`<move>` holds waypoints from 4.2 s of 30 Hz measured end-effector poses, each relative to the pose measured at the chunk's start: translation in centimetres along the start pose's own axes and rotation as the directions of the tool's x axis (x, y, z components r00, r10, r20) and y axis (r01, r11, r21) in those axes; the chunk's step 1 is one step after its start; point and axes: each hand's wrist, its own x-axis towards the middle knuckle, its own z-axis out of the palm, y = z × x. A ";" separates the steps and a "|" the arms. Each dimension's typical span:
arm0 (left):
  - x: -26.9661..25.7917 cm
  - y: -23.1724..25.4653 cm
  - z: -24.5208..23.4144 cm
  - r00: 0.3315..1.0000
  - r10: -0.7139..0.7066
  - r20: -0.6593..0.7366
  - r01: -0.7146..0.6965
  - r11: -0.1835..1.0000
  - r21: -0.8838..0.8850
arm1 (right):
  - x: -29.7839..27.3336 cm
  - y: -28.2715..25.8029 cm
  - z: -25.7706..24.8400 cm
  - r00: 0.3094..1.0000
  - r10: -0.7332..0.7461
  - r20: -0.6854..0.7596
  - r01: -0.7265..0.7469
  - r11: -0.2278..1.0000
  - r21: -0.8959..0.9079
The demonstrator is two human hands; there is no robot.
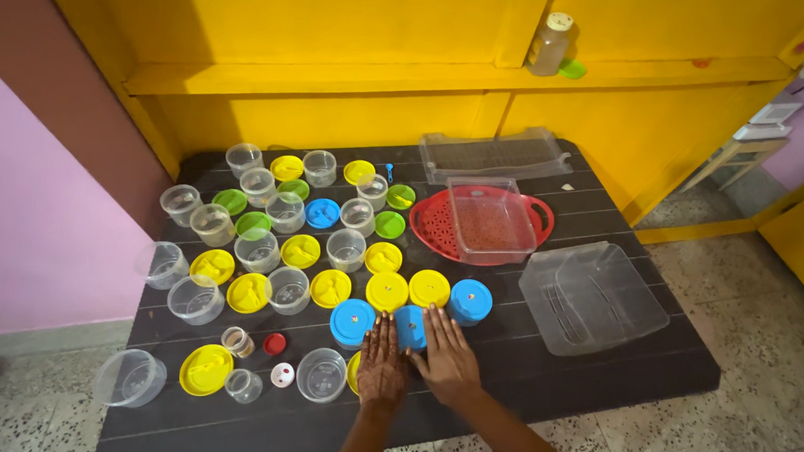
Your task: The person sorts and organizes numerous small plastic containers and their lids on a table. They repeatedly pick up containers, match them with corresponding lids, and place them back on the table in a more orderly arrangement.
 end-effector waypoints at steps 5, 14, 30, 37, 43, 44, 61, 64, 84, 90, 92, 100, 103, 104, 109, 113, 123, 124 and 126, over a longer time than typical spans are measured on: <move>-1.1 0.2 0.6 0.998 -0.048 0.032 0.050 0.998 -0.042 | -0.3 0.2 0.9 0.999 -0.027 0.021 0.026 0.999 0.023; -1.5 1.2 0.4 0.993 -0.113 0.034 0.114 0.993 -0.041 | -0.4 0.9 2.4 0.998 -0.037 0.042 0.033 0.994 0.103; -1.8 2.9 2.6 0.973 -0.208 -0.103 0.201 0.977 -0.074 | 0.0 1.6 4.7 0.993 0.102 -0.058 -0.077 0.941 0.330; -1.6 3.2 2.8 0.974 -0.213 -0.073 0.205 0.973 -0.105 | 0.5 1.4 4.5 0.977 0.211 0.004 -0.185 0.848 0.497; -0.7 4.6 2.7 0.975 -0.114 -0.190 0.079 0.980 -0.182 | -0.1 2.2 4.2 0.953 0.226 -0.202 -0.056 0.786 0.615; -0.5 5.0 2.4 0.975 -0.107 -0.193 0.070 0.979 -0.189 | -0.2 2.3 4.1 0.950 0.251 -0.187 -0.080 0.772 0.631; 7.0 7.0 -9.1 0.915 -0.019 -0.402 -0.141 0.921 -0.363 | 5.2 4.4 -1.6 0.919 0.247 0.308 -0.356 0.181 0.917; 8.1 6.5 -10.6 0.920 0.048 -0.389 -0.204 0.906 -0.371 | 6.9 3.5 -4.5 0.928 0.202 0.313 -0.355 0.226 0.907; 9.8 6.4 -11.9 0.936 0.122 -0.331 -0.234 0.916 -0.325 | 4.9 4.8 -8.0 0.993 0.090 0.079 -0.104 0.328 0.939; 11.1 6.2 -13.7 0.922 0.241 -0.303 -0.317 0.919 -0.234 | 5.1 4.5 -8.5 0.991 0.133 -0.007 -0.033 0.299 0.954; 11.4 6.3 -14.2 0.928 0.259 -0.266 -0.328 0.908 -0.260 | 5.3 4.6 -9.0 0.988 0.157 -0.004 -0.041 0.278 0.960; 12.1 6.6 -15.1 0.919 0.238 -0.315 -0.352 0.854 -0.382 | 6.0 4.6 -10.0 0.959 0.274 0.077 -0.197 0.442 0.875; 12.4 7.5 -14.1 0.936 0.116 -0.332 -0.262 0.861 -0.436 | 6.4 4.8 -10.5 0.953 0.279 0.116 -0.230 0.422 0.877; 12.0 7.8 -13.8 0.930 0.078 -0.360 -0.244 0.863 -0.443 | 6.5 4.8 -10.7 0.956 0.262 0.129 -0.233 0.414 0.880; 11.9 7.6 -12.1 0.944 0.049 -0.326 -0.184 0.900 -0.396 | 6.5 5.4 -12.2 1.000 -0.005 0.031 -0.021 0.632 0.775; 12.5 6.9 -11.9 0.950 0.064 -0.306 -0.189 0.897 -0.399 | 7.0 4.9 -12.2 0.989 -0.129 -0.066 0.126 0.537 0.834; 13.3 8.1 -10.9 0.923 0.019 -0.385 -0.129 0.957 -0.262 | 8.7 4.1 -11.9 0.883 0.333 0.332 -0.457 0.438 0.774; 13.0 8.3 -10.7 0.918 0.006 -0.395 -0.121 0.956 -0.269 | 8.6 4.1 -12.0 0.888 0.307 0.344 -0.453 0.444 0.774; 12.6 8.4 -10.6 0.908 -0.019 -0.418 -0.108 0.954 -0.280 | 8.7 4.3 -12.2 0.897 0.252 0.363 -0.441 0.455 0.774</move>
